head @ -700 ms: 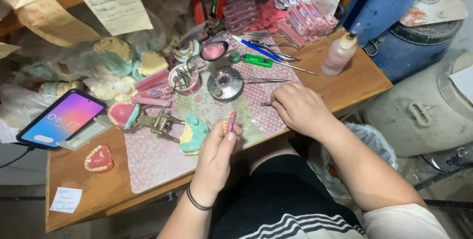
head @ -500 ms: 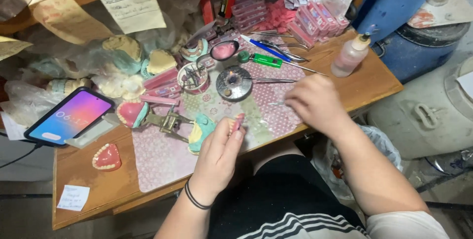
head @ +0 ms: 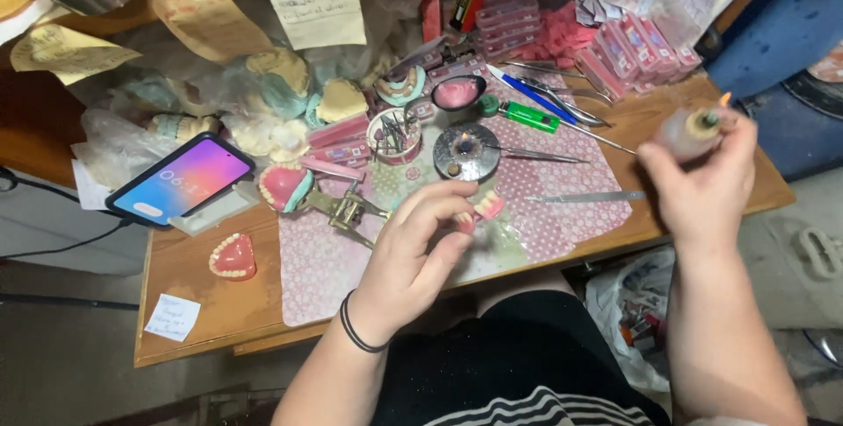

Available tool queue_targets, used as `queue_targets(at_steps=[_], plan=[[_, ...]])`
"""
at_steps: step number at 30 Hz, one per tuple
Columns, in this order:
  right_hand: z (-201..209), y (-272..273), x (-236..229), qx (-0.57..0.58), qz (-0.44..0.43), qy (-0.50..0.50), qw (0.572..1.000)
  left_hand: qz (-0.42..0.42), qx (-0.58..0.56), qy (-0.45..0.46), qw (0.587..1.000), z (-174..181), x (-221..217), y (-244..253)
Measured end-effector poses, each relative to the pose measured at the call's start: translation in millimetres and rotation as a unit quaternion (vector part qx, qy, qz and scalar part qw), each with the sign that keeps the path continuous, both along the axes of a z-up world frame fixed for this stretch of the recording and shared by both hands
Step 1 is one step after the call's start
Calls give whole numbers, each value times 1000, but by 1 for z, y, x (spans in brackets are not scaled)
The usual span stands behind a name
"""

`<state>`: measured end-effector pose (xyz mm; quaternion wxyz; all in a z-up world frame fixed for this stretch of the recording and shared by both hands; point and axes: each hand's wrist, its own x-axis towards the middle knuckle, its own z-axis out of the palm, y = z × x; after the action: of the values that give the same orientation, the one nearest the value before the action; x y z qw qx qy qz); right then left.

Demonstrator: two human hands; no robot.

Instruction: The person uses a metal tool to apply a pink substance to a dental mold held in a clamp. They then fit the mold into a larger dental cast, place the assembly into a plastic bag, and move items on the cluttered workbench.

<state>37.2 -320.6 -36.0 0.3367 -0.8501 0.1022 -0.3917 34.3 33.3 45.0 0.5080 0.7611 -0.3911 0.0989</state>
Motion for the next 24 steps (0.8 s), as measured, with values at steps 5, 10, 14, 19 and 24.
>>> queue_targets(at_steps=[5, 10, 14, 19, 24], plan=[[7, 67, -29, 82, 145, -33, 986, 37, -18, -2, 999, -9, 5, -7], [14, 102, -39, 41, 286, -61, 955, 64, -9, 50, 997, -13, 5, -16], [23, 112, -38, 77, 245, -53, 965, 65, -93, 71, 991, -17, 7, -19], [13, 104, -38, 90, 225, -60, 968, 71, -94, 88, 989, -20, 6, -17], [29, 71, -31, 54, 84, 22, 995, 39, -70, 25, 997, -15, 5, -10]])
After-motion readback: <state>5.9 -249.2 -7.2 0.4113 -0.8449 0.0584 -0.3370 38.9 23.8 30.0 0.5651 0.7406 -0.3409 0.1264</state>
